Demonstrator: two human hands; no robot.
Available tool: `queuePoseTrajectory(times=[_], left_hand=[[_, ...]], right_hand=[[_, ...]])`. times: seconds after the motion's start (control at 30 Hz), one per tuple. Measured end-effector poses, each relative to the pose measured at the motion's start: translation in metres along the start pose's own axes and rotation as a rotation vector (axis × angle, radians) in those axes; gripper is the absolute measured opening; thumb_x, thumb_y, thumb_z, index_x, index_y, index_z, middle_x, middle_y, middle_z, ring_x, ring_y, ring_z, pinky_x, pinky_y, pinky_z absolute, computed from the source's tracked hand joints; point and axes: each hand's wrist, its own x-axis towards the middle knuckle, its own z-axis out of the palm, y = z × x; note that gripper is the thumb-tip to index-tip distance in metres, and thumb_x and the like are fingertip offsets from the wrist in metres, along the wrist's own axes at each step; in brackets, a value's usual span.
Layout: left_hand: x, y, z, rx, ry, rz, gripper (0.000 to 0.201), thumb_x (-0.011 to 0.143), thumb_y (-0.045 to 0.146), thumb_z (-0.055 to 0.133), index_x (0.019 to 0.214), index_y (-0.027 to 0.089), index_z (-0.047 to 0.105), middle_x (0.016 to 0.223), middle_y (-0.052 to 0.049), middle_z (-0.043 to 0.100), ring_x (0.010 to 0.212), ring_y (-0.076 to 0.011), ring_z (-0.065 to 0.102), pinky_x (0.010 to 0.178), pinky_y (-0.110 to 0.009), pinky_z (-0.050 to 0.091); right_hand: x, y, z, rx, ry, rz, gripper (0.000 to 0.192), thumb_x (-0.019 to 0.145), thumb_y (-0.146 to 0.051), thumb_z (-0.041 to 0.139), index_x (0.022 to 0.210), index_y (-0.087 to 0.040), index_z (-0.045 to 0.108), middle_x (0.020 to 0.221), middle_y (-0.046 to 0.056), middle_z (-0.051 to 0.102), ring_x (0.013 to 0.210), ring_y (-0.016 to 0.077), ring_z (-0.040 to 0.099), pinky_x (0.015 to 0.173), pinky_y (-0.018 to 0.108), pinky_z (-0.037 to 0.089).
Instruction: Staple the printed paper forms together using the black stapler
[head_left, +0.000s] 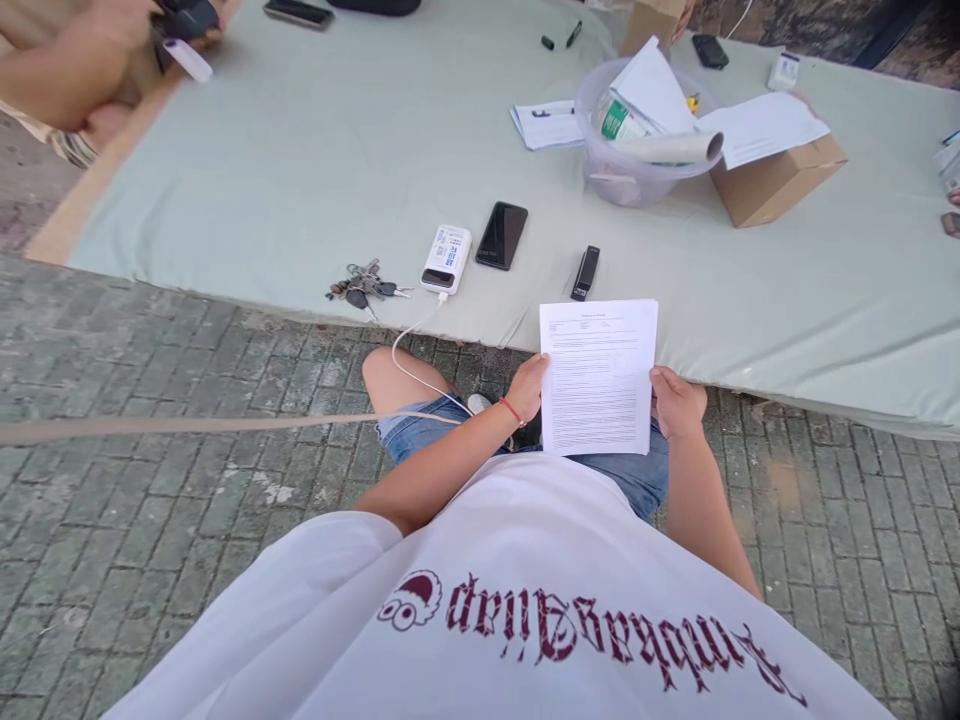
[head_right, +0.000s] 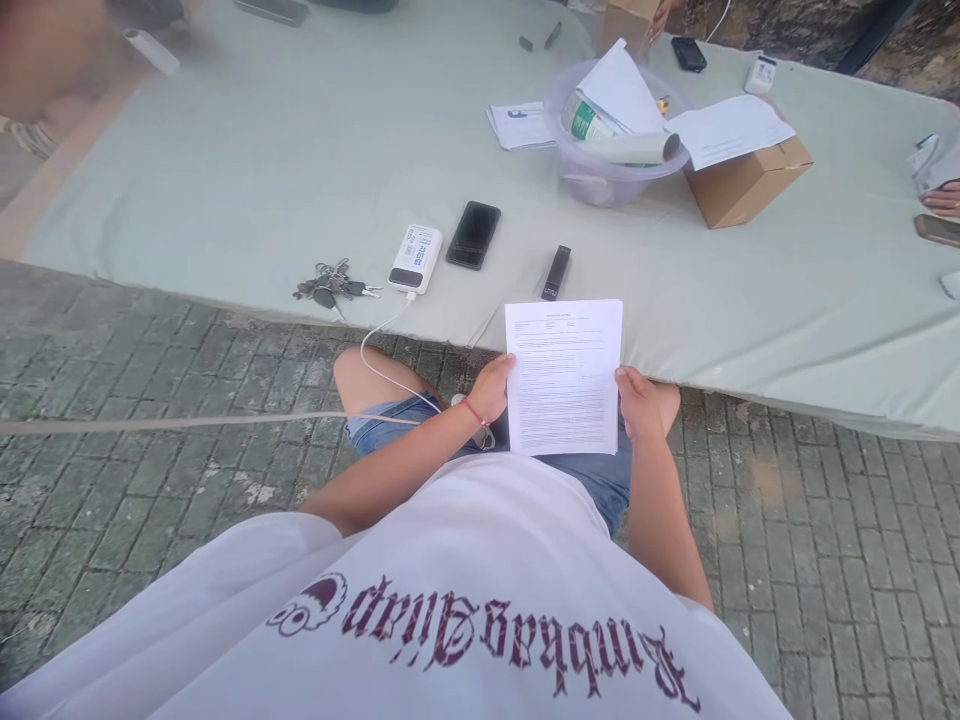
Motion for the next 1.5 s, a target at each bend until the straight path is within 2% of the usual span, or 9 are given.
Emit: queuePoseTrajectory(times=[0.2,0.4,0.57,0.83,0.97,1.07,1.17,1.37,1.5], left_hand=[[0.005,-0.001,0.002,0.039,-0.036,0.003,0.044,0.077,0.053,0.084,0.099,0.016,0.074,0.107,-0.010,0.079,0.112,-0.0293,0.071,0.108,-0.046,0.046],[0.010,0.001,-0.002,0.064,0.025,0.028,0.040,0.080,0.051,0.082,0.098,0.016,0.074,0.109,-0.010,0.079,0.114,-0.0284,0.069,0.110,-0.047,0.045],[0.007,0.003,-0.002,0.148,0.052,0.110,0.041,0.083,0.053,0.079,0.102,0.018,0.074,0.116,-0.011,0.078,0.119,-0.0284,0.067,0.112,-0.045,0.044],[-0.002,0.010,0.010,0.264,-0.067,0.135,0.046,0.085,0.059,0.075,0.108,0.019,0.076,0.116,-0.009,0.078,0.119,-0.0303,0.066,0.112,-0.045,0.044],[-0.011,0.016,0.018,0.306,-0.103,0.158,0.044,0.086,0.058,0.075,0.106,0.018,0.077,0.116,-0.010,0.078,0.120,-0.0309,0.066,0.114,-0.045,0.041],[-0.017,0.021,0.024,0.328,-0.164,0.165,0.046,0.086,0.060,0.074,0.105,0.019,0.078,0.116,-0.010,0.078,0.122,-0.0311,0.065,0.116,-0.044,0.040],[-0.022,0.023,0.030,0.316,-0.217,0.166,0.049,0.086,0.062,0.073,0.107,0.019,0.077,0.116,-0.010,0.078,0.121,-0.0314,0.066,0.113,-0.044,0.042],[-0.029,0.026,0.035,0.380,-0.260,0.203,0.048,0.090,0.064,0.067,0.107,0.019,0.076,0.116,-0.009,0.078,0.118,-0.0297,0.066,0.110,-0.042,0.045],[-0.029,0.025,0.032,0.382,-0.251,0.192,0.047,0.089,0.063,0.069,0.104,0.019,0.076,0.111,-0.009,0.078,0.116,-0.0298,0.066,0.109,-0.041,0.046]], right_hand=[[0.021,-0.008,0.007,0.121,0.076,0.054,0.042,0.078,-0.065,0.071,0.091,-0.025,0.069,0.084,0.000,0.074,0.081,0.0238,0.069,0.076,0.039,0.059],[0.024,-0.016,0.013,0.270,-0.064,0.088,0.048,0.076,-0.067,0.075,0.098,-0.025,0.070,0.088,0.003,0.077,0.084,0.0269,0.073,0.077,0.043,0.062],[0.027,-0.018,0.015,0.288,-0.057,0.119,0.051,0.069,-0.069,0.080,0.091,-0.025,0.072,0.084,0.002,0.076,0.083,0.0269,0.073,0.078,0.044,0.062],[0.051,-0.037,-0.001,-0.140,0.133,-0.174,0.056,0.097,-0.067,0.044,0.127,-0.026,0.065,0.105,0.008,0.073,0.095,0.0271,0.068,0.086,0.047,0.057],[0.056,-0.067,-0.002,-0.504,0.204,-0.380,0.060,0.102,-0.058,0.036,0.147,-0.021,0.052,0.132,0.017,0.065,0.120,0.0338,0.062,0.104,0.057,0.049],[0.052,-0.101,0.010,-0.690,0.095,-0.603,0.057,0.106,-0.050,0.028,0.149,-0.021,0.051,0.149,0.016,0.055,0.141,0.0355,0.048,0.115,0.061,0.039],[0.045,-0.131,0.027,-0.812,-0.126,-0.733,0.052,0.108,-0.043,0.026,0.144,-0.022,0.056,0.147,0.013,0.059,0.145,0.0337,0.043,0.121,0.062,0.031],[0.040,-0.160,0.048,-0.917,-0.271,-0.752,0.048,0.108,-0.039,0.029,0.129,-0.017,0.067,0.126,0.015,0.070,0.133,0.0350,0.054,0.114,0.060,0.037],[0.045,-0.169,0.048,-0.931,-0.350,-0.659,0.045,0.106,-0.040,0.033,0.108,-0.019,0.073,0.102,0.013,0.075,0.104,0.0319,0.065,0.093,0.048,0.048]])
